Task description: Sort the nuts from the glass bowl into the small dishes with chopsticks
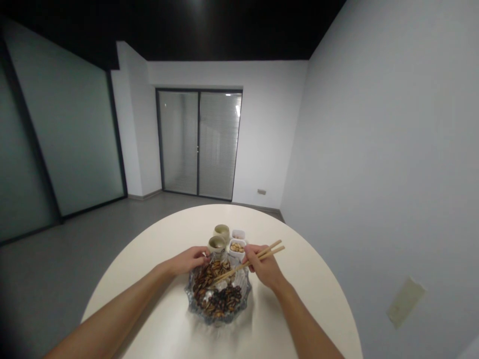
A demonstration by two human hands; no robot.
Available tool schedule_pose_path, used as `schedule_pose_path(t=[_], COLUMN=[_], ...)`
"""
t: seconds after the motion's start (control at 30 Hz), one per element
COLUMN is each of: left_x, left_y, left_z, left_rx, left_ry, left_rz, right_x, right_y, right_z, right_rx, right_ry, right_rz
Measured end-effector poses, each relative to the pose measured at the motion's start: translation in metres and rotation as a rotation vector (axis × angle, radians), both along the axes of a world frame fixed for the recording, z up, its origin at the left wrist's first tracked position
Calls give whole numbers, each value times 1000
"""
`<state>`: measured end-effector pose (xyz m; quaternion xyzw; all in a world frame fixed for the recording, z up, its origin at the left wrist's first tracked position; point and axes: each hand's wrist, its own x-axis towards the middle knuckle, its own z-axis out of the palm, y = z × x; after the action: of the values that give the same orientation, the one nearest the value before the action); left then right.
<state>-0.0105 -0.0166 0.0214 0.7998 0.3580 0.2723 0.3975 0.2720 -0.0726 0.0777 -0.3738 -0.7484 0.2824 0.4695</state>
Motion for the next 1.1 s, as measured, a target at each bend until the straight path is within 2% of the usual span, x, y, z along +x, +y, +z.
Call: schedule_pose_path(t=[0.23, 0.5, 0.63, 0.77, 0.9, 1.1], left_x=[2, 1, 2, 2, 1, 0], left_y=[-2, -2, -3, -2, -1, 0], left_z=[3, 3, 5, 5, 3, 2], left_rx=[-11, -23, -16, -4, 1, -7], left_ry=[1, 9, -2, -8, 14, 9], left_rz=[2, 14, 6, -6, 15, 11], right_x=[-4, 3, 2, -4, -8, -7], right_y=[-1, 2, 0, -6, -11, -9], right_z=[-3, -5, -7, -1, 4, 1], right_rx=[-21, -44, -80, -66, -79, -79], right_ry=[-48, 12, -23, -86, -121, -100], right_rz=[65, 46, 121, 175, 167, 148])
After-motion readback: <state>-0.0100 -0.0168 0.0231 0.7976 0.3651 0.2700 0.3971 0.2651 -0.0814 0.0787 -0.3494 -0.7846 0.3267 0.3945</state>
